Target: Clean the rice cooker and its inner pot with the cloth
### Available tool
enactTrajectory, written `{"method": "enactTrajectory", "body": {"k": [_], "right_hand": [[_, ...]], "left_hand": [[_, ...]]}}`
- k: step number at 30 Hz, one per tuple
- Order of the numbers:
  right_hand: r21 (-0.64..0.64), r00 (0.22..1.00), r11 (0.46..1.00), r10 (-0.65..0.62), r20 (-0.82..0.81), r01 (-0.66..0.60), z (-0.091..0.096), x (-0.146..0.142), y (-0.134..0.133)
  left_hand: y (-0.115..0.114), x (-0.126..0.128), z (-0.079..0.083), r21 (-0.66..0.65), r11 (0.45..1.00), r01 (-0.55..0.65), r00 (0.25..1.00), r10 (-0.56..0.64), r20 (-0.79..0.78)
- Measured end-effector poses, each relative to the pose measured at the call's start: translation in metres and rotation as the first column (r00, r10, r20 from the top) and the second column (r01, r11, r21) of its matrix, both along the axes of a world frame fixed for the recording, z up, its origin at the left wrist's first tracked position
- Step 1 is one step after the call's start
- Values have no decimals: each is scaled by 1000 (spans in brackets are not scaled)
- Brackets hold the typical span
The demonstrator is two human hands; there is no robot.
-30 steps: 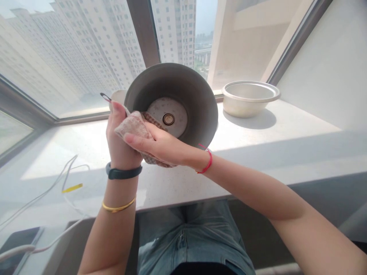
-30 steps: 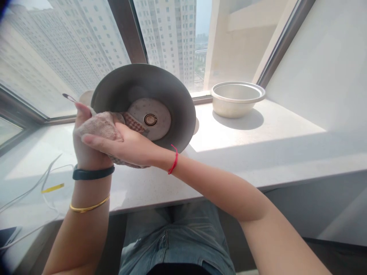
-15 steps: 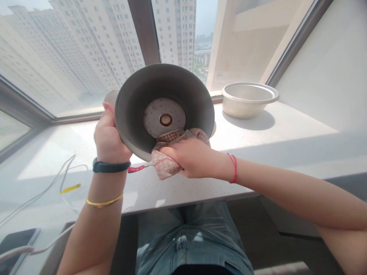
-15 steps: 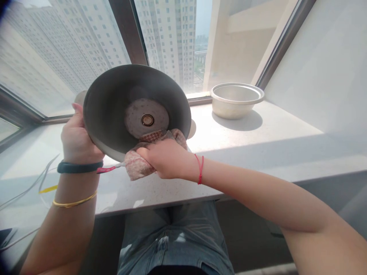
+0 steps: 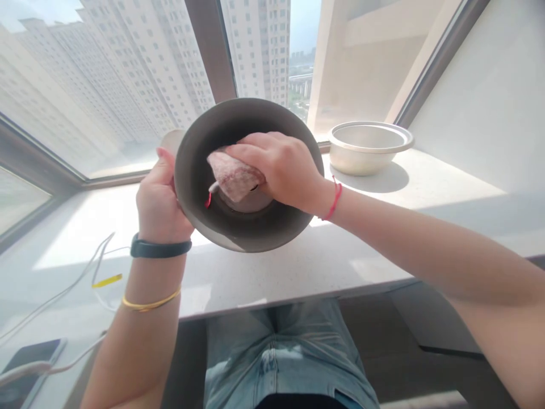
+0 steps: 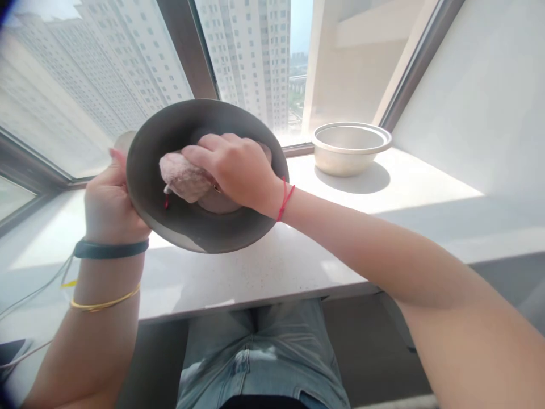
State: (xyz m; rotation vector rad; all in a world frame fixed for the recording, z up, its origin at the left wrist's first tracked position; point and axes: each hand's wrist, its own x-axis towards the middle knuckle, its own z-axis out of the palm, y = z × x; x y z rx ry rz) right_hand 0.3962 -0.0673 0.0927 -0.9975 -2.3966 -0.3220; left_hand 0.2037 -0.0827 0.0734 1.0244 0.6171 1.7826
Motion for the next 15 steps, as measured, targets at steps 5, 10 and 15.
{"method": "enactTrajectory", "body": {"k": [5, 10, 15], "right_hand": [[130, 957, 969, 176, 230, -210, -61, -39, 11], [7, 915, 937, 339, 221, -349, -65, -36, 23], [69, 990, 992, 97, 99, -104, -35, -29, 39]], "left_hand": [[-2, 6, 4, -14, 1000, -21, 1000, 21, 1], [-1, 3, 1, -46, 994, -98, 995, 99, 16], [-4, 7, -2, -33, 992, -123, 989, 125, 74]]}}
